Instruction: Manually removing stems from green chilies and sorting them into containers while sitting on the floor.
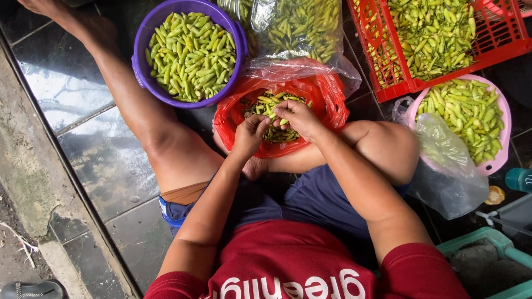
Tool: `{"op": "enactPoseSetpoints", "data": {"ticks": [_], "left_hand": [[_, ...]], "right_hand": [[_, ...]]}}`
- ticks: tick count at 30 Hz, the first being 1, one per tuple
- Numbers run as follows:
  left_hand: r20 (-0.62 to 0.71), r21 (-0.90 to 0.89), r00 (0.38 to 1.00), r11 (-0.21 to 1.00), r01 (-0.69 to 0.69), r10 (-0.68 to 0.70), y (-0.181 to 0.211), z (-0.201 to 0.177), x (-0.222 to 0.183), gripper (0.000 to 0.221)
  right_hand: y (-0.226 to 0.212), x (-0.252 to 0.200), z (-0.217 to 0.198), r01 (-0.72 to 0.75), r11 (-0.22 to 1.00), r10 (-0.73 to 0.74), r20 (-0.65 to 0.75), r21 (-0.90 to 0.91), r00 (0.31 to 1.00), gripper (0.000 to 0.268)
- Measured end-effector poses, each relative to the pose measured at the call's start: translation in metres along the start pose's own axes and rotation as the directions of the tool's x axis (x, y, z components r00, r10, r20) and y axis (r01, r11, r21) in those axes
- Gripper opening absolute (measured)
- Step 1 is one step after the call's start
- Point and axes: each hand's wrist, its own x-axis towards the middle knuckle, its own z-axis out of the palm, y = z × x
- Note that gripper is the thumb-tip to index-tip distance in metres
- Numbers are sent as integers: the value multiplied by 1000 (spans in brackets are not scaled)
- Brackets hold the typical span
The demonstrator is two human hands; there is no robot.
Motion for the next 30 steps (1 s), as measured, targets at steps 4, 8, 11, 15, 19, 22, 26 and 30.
{"op": "enactPoseSetpoints", "data": {"ticks": [4, 8, 11, 15, 19, 22, 26, 30], "left_hand": [[-10, -56, 992, 991, -125, 125, 12, -3, -4, 9], [-7, -107, 970, 964, -243, 244, 21, -6, -8, 11], [7, -131, 959, 951, -280, 283, 32, -5, -10, 11], [26, -173, 949, 936, -306, 315, 27, -10, -9, 11], [102, 39, 950, 953, -300, 294, 36, -27, -14, 10], [251, 356, 952, 898, -257, 173, 30, -35, -8, 19], [154, 554, 966, 792, -257, 206, 32, -27, 6, 13], [33, 744, 973, 645, -177, 229, 8, 0, 39, 22]], "right_hand": [[-1, 0, 3, -22, 999, 22, -4, 29, 1000, 25], [-3, -3, 1, -79, 994, 75, 51, 80, 996, 25], [-6, -6, 3, -122, 983, 114, 69, 137, 991, 25], [-16, -7, 0, -108, 952, 113, 0, 286, 994, 25], [-32, -4, -22, -49, 914, 71, -40, 402, 997, 25], [-52, -13, -19, -6, 884, 45, -71, 467, 997, 24], [-56, -18, -16, 4, 879, 34, -72, 477, 997, 18], [-50, -12, -18, -18, 886, 64, -83, 464, 995, 14]]}}
